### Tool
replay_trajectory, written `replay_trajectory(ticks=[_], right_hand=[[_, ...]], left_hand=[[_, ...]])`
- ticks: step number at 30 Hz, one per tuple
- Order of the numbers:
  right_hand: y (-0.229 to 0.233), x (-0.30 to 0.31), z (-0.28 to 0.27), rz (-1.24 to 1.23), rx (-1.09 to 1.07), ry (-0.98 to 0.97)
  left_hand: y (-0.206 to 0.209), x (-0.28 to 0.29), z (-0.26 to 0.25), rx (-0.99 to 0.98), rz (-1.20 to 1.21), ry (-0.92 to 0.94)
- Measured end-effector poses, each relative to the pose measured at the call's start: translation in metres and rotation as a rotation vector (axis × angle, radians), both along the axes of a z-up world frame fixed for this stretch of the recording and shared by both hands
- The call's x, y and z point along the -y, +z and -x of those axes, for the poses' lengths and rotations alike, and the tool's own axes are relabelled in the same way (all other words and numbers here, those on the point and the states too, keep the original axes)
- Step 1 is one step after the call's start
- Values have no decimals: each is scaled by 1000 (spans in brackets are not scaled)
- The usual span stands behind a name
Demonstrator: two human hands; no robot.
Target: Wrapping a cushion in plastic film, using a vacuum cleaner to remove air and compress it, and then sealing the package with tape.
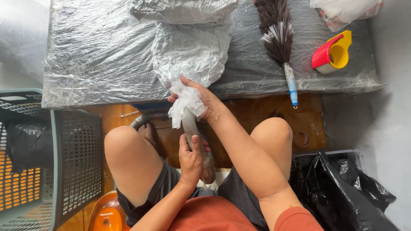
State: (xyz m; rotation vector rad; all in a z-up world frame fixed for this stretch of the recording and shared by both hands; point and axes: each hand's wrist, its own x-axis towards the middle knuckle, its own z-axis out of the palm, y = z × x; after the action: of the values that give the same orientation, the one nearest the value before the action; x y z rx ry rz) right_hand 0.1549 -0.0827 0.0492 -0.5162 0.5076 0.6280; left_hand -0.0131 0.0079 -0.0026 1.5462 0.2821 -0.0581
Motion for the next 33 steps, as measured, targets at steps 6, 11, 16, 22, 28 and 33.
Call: replay_trajectory(ticks=[6, 11, 16, 22, 28, 33], right_hand=[[-2, 2, -7, -9, 18, 35], [-3, 4, -5, 4, 28, 33], [3, 6, -2, 8, 31, 33], [1, 6, -5, 125, -12, 86], [-4, 9, -1, 118, 12, 181], [-25, 11, -10, 12, 62, 129]], left_hand=[[14, -2, 8, -4, -42, -25], [18, -2, 16, 13, -54, -6], [20, -5, 23, 4, -86, -26], [22, -11, 35, -58, -21, -70], [21, -18, 44, -62, -78, -88], [6, -26, 64, -52, -83, -121]])
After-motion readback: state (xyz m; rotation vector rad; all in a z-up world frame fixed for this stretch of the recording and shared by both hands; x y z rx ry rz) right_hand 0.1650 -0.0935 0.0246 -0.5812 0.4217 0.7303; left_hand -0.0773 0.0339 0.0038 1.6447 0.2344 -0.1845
